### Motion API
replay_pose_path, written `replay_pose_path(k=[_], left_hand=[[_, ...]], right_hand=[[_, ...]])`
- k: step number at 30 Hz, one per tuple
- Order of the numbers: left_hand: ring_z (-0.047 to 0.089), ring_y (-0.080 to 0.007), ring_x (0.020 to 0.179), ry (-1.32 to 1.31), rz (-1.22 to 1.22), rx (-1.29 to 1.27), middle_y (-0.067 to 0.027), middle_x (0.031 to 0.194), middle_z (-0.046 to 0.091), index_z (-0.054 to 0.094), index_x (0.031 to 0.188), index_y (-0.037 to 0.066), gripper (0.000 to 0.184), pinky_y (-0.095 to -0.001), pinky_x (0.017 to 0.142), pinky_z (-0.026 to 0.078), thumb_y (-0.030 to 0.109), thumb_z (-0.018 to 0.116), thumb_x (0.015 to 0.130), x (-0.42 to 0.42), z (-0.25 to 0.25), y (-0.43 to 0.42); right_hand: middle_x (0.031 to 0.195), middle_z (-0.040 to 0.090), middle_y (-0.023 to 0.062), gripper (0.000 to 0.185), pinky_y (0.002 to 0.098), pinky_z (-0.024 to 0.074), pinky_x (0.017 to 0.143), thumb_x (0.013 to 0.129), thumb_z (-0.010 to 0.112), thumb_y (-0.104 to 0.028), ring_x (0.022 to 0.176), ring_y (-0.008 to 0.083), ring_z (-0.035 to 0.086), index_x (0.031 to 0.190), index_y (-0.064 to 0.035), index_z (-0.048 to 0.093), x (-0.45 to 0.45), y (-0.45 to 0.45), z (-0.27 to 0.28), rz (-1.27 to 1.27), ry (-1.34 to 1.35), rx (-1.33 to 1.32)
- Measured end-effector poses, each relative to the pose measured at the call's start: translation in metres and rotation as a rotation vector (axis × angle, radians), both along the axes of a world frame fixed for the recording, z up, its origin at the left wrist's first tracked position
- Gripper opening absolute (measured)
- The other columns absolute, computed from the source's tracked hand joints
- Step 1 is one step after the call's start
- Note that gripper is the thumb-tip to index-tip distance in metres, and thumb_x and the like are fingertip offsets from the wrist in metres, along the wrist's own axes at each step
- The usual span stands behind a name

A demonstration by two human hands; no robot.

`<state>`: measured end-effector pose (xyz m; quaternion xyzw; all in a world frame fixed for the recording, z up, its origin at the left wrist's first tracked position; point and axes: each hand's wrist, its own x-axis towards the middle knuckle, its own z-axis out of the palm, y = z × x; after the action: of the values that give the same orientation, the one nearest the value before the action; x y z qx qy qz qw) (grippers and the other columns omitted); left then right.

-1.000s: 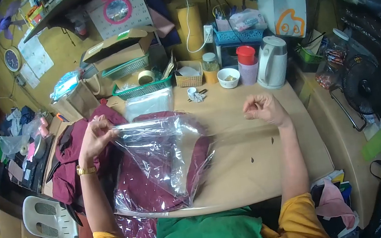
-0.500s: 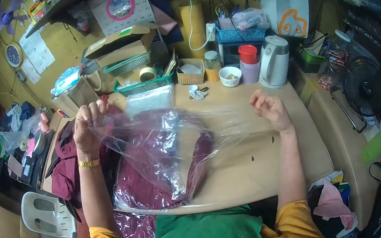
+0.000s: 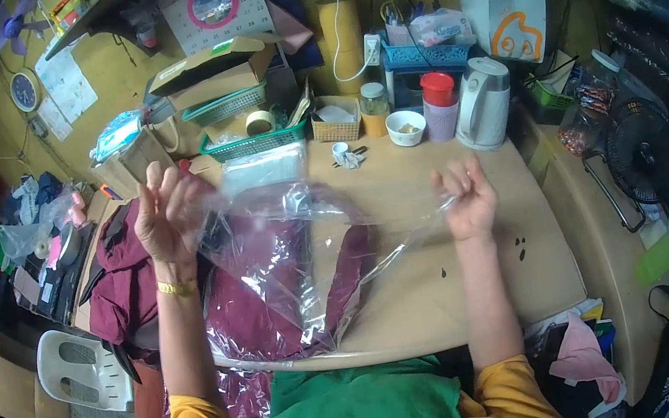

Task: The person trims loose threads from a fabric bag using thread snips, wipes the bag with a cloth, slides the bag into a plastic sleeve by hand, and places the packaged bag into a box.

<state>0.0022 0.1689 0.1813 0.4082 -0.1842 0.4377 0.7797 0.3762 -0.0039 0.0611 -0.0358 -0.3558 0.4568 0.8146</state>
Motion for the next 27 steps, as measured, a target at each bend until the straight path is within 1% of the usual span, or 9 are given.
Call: replay_pose_path(k=[2, 4, 8, 10, 12, 17, 20, 21, 27], left_hand=[[0.043, -0.0023, 0.057, 0.405, 0.397, 0.226, 0.0084, 0.07, 0.042, 0.047, 0.097, 0.012, 0.018, -0.0206, 0.054, 0.035, 0.016, 0.064, 0.095, 0.017, 0.004, -0.031], [0.039, 0.0001, 0.057, 0.773, 0.625, 0.388, 0.0087, 0.069, 0.042, 0.046, 0.109, 0.008, 0.024, -0.0174, 0.05, 0.03, 0.004, 0.062, 0.092, 0.046, -0.002, -0.071], [0.04, 0.0012, 0.062, 0.911, 0.56, 0.585, 0.0046, 0.076, 0.046, 0.034, 0.137, 0.004, 0.059, -0.0177, 0.052, 0.034, -0.012, 0.058, 0.085, 0.08, -0.034, -0.1], [0.046, -0.0014, 0.067, 0.952, 0.509, 0.562, -0.0022, 0.11, 0.05, 0.034, 0.142, 0.004, 0.066, -0.0159, 0.057, 0.039, -0.015, 0.056, 0.083, 0.084, -0.054, -0.097], [0.053, -0.0088, 0.072, 0.815, 0.563, 0.6, -0.0068, 0.114, 0.051, 0.029, 0.146, 0.005, 0.071, -0.0222, 0.063, 0.045, -0.013, 0.056, 0.082, 0.088, -0.062, -0.098], [0.06, -0.0193, 0.102, 1.171, 0.751, 0.834, -0.0167, 0.118, 0.052, 0.02, 0.15, 0.002, 0.079, -0.0336, 0.087, 0.049, -0.003, 0.064, 0.084, 0.073, -0.054, -0.112], [0.053, -0.0231, 0.085, 0.715, 0.899, 0.756, -0.0146, 0.097, 0.05, 0.035, 0.126, 0.004, 0.042, -0.0328, 0.08, 0.046, -0.003, 0.057, 0.091, 0.074, -0.082, -0.106], [0.052, -0.0247, 0.083, 0.867, 0.867, 0.729, -0.0124, 0.092, 0.047, 0.039, 0.109, 0.006, 0.024, -0.0344, 0.078, 0.045, -0.003, 0.054, 0.093, 0.069, -0.08, -0.11], [0.049, -0.0296, 0.072, 0.877, 0.924, 0.917, -0.0109, 0.075, 0.049, 0.045, 0.094, 0.006, 0.013, -0.0376, 0.076, 0.036, -0.001, 0.053, 0.089, 0.072, -0.084, -0.108]], right_hand=[[0.087, 0.06, 0.0002, 0.015, 0.0264, 0.0443, 0.069, 0.092, 0.068, -0.021, 0.07, 0.009, 0.053, 0.092, -0.0112, 0.056, -0.01, 0.004, 0.007, 0.146, -0.091, 0.025], [0.078, 0.058, -0.0044, 0.013, 0.0242, 0.0377, 0.056, 0.092, 0.067, -0.015, 0.059, 0.0032, 0.045, 0.102, -0.0094, 0.059, -0.066, 0.001, 0.031, -0.221, -0.407, -0.201], [0.073, 0.058, -0.0054, 0.018, 0.0209, 0.0364, 0.053, 0.09, 0.069, -0.003, 0.06, 0.0, 0.044, 0.107, -0.0052, 0.065, -0.143, -0.006, 0.057, -0.519, -0.831, -0.321], [0.071, 0.05, -0.0093, 0.01, 0.0172, 0.0298, 0.051, 0.087, 0.072, 0.001, 0.062, -0.0033, 0.037, 0.095, -0.002, 0.066, -0.155, -0.006, 0.058, -0.472, -0.938, -0.417], [0.072, 0.051, -0.009, 0.007, 0.0175, 0.0305, 0.051, 0.088, 0.071, 0.0, 0.062, -0.0027, 0.038, 0.093, -0.0015, 0.066, -0.157, 0.005, 0.044, -0.463, -0.899, -0.377], [0.07, 0.056, -0.0075, 0.009, 0.0189, 0.0342, 0.052, 0.092, 0.068, -0.005, 0.061, -0.0007, 0.042, 0.085, -0.0015, 0.063, -0.148, 0.006, 0.043, -0.613, -0.742, -0.433], [0.075, 0.06, -0.0031, 0.007, 0.0209, 0.0446, 0.06, 0.094, 0.065, -0.003, 0.066, 0.0026, 0.05, 0.089, 0.0012, 0.063, -0.128, 0.005, 0.039, -0.63, -0.884, -0.511], [0.081, 0.059, -0.0026, 0.006, 0.0203, 0.044, 0.06, 0.094, 0.065, -0.005, 0.067, 0.0022, 0.047, 0.093, 0.0009, 0.062, -0.127, 0.006, 0.035, -0.627, -0.921, -0.521], [0.096, 0.065, 0.0092, 0.014, 0.0264, 0.0504, 0.066, 0.097, 0.056, -0.002, 0.076, 0.0141, 0.061, 0.111, -0.0004, 0.06, -0.162, -0.004, 0.034, -1.089, -0.768, -0.17]])
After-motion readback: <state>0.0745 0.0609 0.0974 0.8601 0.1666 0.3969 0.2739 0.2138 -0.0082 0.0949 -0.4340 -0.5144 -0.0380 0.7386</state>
